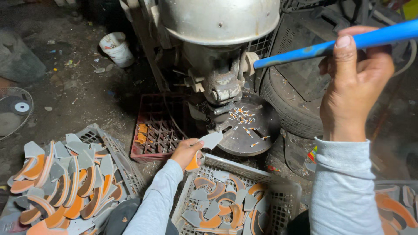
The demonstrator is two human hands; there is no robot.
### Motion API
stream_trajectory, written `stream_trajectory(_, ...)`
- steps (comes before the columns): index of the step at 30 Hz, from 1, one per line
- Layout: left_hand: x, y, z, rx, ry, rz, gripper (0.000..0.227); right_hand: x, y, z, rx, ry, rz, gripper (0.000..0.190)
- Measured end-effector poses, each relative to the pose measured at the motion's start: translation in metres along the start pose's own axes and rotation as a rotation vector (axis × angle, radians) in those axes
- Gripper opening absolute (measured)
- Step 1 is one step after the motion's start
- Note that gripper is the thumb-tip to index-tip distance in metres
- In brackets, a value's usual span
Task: The person operates a drill press to drill holes into small gray and orange plastic pieces. They hold each piece under the drill with one hand and use a blue rod to engage the machine with the other. Drilled pieces are placed into a white basket below.
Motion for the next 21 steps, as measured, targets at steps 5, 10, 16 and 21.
stream_trajectory(5,-0.002,0.001,0.0,0.022,-0.01,0.047,0.031,0.0,-0.002,0.005,-0.005,0.0,-0.009,0.024)
stream_trajectory(10,-0.001,0.001,-0.003,0.022,-0.023,0.04,0.032,0.0,-0.009,0.015,-0.013,0.012,-0.004,0.022)
stream_trajectory(16,0.002,0.0,-0.007,0.006,0.001,0.031,0.034,0.003,-0.013,0.024,-0.025,0.021,0.009,0.022)
stream_trajectory(21,0.002,-0.002,-0.007,-0.005,-0.009,-0.001,0.036,0.004,-0.012,0.026,-0.034,0.023,-0.01,0.022)
Point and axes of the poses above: each hand's wrist, its own z-axis away from the middle knuckle, its own y-axis out of the palm, x = y × z, the point moved 3 cm from there along -z, towards the middle knuckle, and after that the axes turned 10 degrees about -y, right-handed, at the moved point
